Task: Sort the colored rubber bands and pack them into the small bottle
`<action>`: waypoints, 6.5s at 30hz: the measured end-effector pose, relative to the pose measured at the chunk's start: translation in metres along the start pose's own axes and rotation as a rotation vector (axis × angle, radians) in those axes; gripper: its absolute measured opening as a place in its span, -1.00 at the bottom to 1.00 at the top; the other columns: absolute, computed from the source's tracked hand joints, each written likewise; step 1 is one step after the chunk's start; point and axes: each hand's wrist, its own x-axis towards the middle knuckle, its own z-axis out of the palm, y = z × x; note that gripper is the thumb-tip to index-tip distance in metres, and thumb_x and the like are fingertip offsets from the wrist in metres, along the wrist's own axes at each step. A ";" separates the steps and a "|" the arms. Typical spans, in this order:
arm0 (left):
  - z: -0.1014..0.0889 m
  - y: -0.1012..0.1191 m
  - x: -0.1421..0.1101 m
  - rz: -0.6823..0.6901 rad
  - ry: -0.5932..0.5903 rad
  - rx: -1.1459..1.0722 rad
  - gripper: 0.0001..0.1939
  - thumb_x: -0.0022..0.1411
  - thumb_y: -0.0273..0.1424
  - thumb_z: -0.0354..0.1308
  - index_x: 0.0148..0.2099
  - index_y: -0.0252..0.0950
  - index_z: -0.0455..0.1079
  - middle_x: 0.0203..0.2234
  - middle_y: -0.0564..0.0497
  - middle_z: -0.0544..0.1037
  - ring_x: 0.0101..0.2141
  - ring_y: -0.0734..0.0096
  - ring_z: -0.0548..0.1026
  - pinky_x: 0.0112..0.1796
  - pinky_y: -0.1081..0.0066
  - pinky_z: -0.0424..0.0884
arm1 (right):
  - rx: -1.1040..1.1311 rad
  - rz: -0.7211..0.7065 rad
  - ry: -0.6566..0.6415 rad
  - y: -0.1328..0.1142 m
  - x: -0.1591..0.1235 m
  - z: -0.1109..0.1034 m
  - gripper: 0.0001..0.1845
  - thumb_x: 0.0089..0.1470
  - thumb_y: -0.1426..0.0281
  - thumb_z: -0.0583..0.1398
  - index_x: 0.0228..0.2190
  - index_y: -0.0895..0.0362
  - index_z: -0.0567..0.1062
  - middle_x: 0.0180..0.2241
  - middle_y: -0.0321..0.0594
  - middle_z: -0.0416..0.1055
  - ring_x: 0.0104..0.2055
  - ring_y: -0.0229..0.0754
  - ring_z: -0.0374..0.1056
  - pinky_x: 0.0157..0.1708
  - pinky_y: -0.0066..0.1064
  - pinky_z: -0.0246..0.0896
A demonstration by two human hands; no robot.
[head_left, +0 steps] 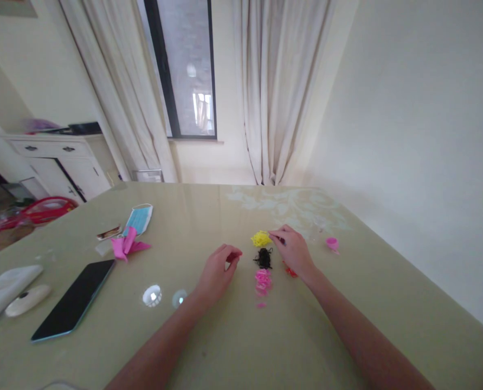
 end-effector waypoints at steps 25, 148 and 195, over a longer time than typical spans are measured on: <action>-0.011 0.023 -0.008 -0.072 -0.147 -0.217 -0.73 0.34 -0.20 0.27 -0.02 -0.23 0.54 -0.18 -0.06 0.67 -0.19 0.29 0.62 -0.10 0.30 0.56 | 0.434 -0.111 -0.090 -0.050 -0.048 -0.006 -0.90 0.22 0.43 0.30 -0.34 0.09 0.65 -0.41 -0.25 0.45 -0.41 -0.23 0.32 -0.39 -0.41 0.23; 0.001 -0.001 0.006 -0.183 -0.076 -0.319 -0.76 0.29 -0.20 0.22 -0.18 -0.27 0.50 -0.38 -0.04 0.63 -0.34 0.28 0.59 -0.26 0.30 0.49 | -0.129 0.054 -0.034 0.005 -0.018 0.000 -0.71 0.39 0.36 0.14 -0.13 0.11 0.69 -0.20 -0.12 0.55 -0.17 -0.11 0.48 -0.12 -0.33 0.31; -0.045 -0.012 -0.001 -0.359 -0.436 0.254 -0.74 0.19 -0.22 0.13 -0.23 -0.25 0.57 -0.23 -0.11 0.55 -0.30 0.22 0.54 -0.55 0.47 0.34 | 0.974 -0.098 0.028 -0.058 -0.040 -0.056 -0.91 0.15 0.35 0.42 -0.38 0.10 0.70 -0.50 -0.27 0.45 -0.47 -0.28 0.27 -0.53 -0.45 0.12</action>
